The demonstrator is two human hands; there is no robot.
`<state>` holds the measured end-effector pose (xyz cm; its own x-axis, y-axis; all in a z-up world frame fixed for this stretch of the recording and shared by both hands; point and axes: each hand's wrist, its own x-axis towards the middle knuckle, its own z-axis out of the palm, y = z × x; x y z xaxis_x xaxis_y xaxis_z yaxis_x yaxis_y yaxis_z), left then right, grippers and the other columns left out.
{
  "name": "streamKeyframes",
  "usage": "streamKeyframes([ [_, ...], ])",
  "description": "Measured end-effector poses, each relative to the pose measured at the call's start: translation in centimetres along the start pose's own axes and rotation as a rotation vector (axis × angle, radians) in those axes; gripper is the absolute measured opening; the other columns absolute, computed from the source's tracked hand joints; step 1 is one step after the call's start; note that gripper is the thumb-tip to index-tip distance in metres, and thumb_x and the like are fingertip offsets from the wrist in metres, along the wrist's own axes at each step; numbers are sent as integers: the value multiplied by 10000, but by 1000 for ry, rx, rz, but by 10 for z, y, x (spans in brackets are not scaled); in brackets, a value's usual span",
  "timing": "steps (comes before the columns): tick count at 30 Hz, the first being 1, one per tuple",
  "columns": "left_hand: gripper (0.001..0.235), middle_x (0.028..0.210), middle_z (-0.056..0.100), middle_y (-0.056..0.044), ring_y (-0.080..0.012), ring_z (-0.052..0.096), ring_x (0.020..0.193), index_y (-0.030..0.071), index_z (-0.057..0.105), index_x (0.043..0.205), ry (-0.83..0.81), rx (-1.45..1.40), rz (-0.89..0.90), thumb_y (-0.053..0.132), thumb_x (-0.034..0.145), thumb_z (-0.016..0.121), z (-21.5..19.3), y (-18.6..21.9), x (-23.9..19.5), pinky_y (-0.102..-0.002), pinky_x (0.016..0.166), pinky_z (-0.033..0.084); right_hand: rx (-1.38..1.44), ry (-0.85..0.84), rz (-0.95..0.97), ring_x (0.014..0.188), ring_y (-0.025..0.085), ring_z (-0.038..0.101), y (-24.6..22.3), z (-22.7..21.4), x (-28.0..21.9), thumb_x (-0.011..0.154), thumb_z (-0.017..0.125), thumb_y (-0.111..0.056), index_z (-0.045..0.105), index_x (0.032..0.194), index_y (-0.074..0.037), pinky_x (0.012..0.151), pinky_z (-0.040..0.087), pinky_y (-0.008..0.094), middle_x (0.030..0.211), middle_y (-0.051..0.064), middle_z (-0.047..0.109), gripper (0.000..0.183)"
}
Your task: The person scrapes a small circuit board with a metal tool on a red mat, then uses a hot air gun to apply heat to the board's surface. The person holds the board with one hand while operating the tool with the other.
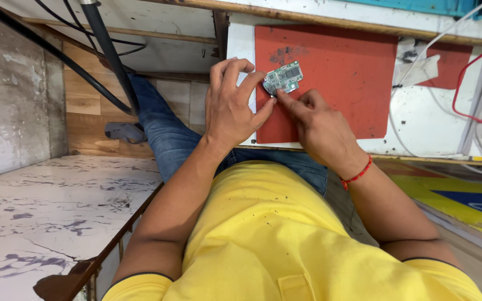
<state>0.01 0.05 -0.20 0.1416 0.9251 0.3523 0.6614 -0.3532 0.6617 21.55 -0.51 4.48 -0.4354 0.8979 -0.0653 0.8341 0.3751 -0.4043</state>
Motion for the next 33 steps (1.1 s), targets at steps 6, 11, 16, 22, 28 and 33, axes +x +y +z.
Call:
streamKeyframes([
  [6, 437, 1268, 544, -64, -332, 456, 1278, 102, 696, 1179, -13, -19, 6, 272, 831, 898, -3, 1, -2, -466, 984, 489, -14, 110, -20, 824, 395, 662, -3, -3, -4, 954, 573, 52, 613, 1496, -160, 712, 557, 474, 1138, 192, 628, 584],
  [11, 438, 1240, 548, -48, -335, 455, 1262, 115, 692, 1161, 2, -9, 18, 274, 807, 896, 4, -2, -1, -471, 999, 488, 35, 81, 6, 794, 377, 663, 3, -3, -2, 956, 573, 26, 619, 1476, -172, 686, 551, 476, 1059, 170, 632, 558],
  [16, 452, 1243, 551, -61, -346, 456, 1265, 97, 689, 1157, 5, -10, 9, 274, 791, 887, -1, -4, 1, -476, 1009, 488, 23, 39, 7, 723, 376, 653, -4, 2, 0, 909, 550, 25, 616, 1472, -174, 636, 551, 473, 1041, 177, 633, 601],
  [22, 446, 1229, 557, -67, -351, 468, 1244, 102, 703, 1156, -6, -8, 0, 269, 781, 876, -3, 2, 2, -484, 1001, 484, -15, 95, 54, 730, 389, 649, 0, 1, 0, 896, 514, 36, 600, 1480, -163, 648, 546, 489, 1085, 189, 625, 622],
  [28, 432, 1223, 563, -67, -357, 473, 1244, 105, 706, 1139, 6, 1, -6, 279, 778, 869, -2, 4, 3, -483, 993, 488, 6, 84, 157, 769, 392, 662, -2, -5, 9, 966, 533, -11, 593, 1464, -187, 648, 544, 492, 1027, 170, 631, 532],
  [33, 421, 1217, 563, -66, -345, 473, 1241, 105, 711, 1135, -12, 2, -16, 270, 777, 862, -2, 3, 2, -480, 988, 489, 28, 67, 71, 774, 391, 665, 0, -1, 7, 902, 537, 12, 612, 1443, -182, 658, 552, 491, 1047, 179, 632, 579],
])
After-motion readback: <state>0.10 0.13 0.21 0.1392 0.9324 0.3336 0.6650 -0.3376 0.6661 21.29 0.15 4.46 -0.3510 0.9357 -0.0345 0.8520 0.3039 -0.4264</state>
